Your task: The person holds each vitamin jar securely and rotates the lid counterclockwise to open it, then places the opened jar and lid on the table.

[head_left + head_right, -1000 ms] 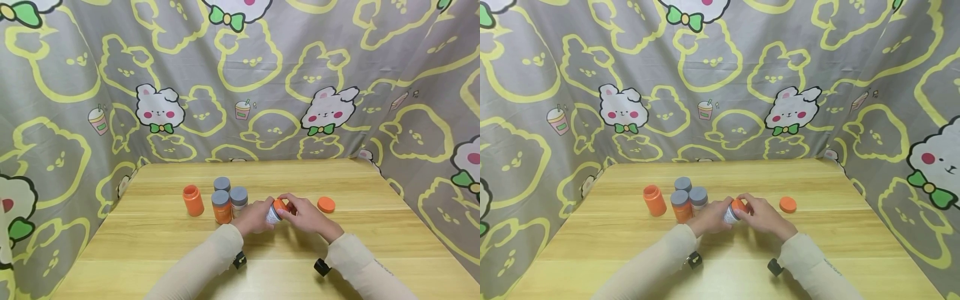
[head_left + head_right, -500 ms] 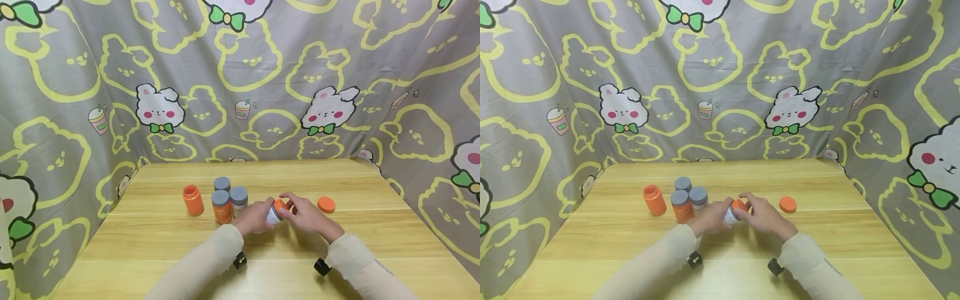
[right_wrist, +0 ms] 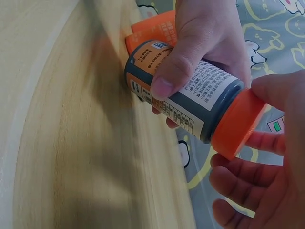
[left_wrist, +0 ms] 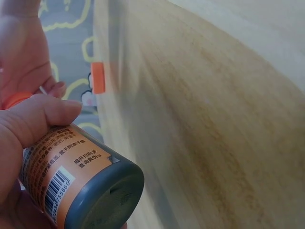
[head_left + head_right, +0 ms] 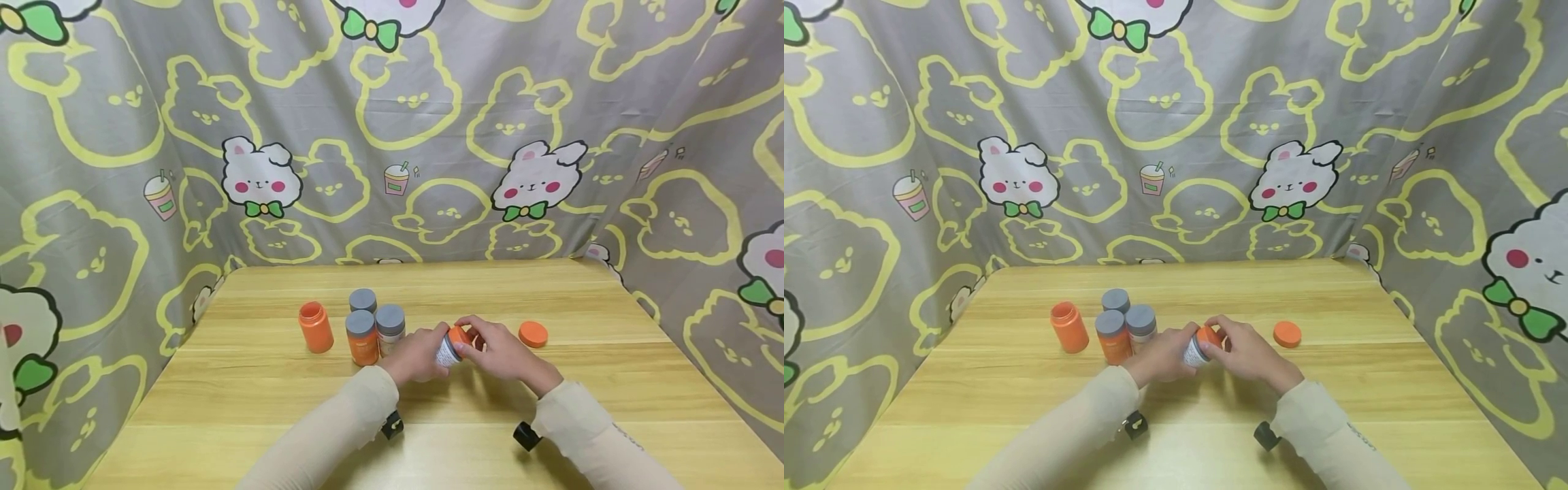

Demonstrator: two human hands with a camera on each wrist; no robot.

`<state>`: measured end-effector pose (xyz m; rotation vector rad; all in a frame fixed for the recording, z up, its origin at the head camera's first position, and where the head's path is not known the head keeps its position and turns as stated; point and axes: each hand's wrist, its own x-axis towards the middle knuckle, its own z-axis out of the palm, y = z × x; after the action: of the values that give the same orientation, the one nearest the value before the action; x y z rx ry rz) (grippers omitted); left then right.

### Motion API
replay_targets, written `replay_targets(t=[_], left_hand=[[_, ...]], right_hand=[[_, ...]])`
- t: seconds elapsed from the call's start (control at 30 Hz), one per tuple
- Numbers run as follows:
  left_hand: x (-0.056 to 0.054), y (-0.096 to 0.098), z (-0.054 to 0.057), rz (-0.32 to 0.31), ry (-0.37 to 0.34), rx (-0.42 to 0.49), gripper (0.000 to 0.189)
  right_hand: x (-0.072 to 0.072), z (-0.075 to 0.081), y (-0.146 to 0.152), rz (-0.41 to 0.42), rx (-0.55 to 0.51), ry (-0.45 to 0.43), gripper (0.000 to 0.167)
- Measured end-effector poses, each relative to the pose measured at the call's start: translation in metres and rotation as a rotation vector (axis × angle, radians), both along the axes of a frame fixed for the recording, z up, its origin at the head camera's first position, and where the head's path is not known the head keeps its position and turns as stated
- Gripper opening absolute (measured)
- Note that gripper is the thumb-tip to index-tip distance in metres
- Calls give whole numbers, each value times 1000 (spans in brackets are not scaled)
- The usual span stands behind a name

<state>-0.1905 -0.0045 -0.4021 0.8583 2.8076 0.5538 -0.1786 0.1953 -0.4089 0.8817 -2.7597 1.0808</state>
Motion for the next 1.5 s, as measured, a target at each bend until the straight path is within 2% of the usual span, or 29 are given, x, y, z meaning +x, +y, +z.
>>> replay_targets(t=[0.2,0.57,1.0,1.17,1.33,1.5], left_hand=[[0,0,0,8,-12,-2,60],[0,1,-1,5,-8,-7,61],[-1,1,1,2,-26,-2,61],[0,1,0,1,-17,4,61],[0,1,1,-6,-5,8,61],[0,1,1,-16,6,3,60]], right_hand=[[2,3,0,32,-10,-5,42],[0,0,0,-39,38,-56,42],[2,1,2,42,5,-6,44],[3,2,1,6,21,-29,46],[3,4,-1,-40,19,-57,40],[2,4,-1,-16,6,-51,37]])
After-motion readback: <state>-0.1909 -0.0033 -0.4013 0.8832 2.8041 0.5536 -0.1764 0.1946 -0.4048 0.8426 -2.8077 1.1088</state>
